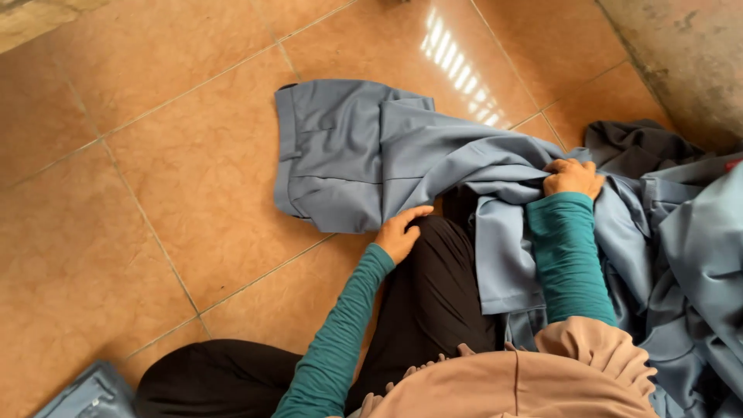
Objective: The person sits on a tiled floor and folds several pairs of grey trousers by hand. They smooth out the fabric, fold the legs together, and then fold the trousers into neat rectangular stacks, placing each completed pair aside.
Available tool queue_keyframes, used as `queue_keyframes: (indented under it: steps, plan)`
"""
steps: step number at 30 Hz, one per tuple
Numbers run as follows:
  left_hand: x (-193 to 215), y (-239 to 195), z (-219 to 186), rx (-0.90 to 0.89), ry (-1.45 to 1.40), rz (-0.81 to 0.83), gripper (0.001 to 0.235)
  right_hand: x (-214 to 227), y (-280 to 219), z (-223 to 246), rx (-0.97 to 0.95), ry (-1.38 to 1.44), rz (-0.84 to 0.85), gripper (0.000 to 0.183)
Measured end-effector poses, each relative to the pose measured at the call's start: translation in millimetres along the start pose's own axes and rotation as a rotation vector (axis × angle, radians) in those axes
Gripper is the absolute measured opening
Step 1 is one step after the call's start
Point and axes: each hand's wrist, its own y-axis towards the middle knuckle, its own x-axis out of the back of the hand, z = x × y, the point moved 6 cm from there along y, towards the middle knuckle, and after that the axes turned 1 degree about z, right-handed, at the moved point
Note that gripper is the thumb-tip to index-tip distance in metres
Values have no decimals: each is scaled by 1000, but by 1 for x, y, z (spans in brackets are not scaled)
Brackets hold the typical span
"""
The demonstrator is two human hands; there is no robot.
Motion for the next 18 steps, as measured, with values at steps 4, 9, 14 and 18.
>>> queue_keyframes:
  steps: [4,9,14,18]
  plan:
    - [22,-29,63,230,-221,-9,49,54,-12,60,137,-138,-321,47]
    - [63,-87,167,643,-477,-13,42,100,-84,219,611,129,-645,48]
    - [113,-94,127,480,-923,-619,73,80,-211,399,1049,270,-129,65]
    - [127,-79,121,281,-774,-717,70,29,-213,449,1055,48,161,94]
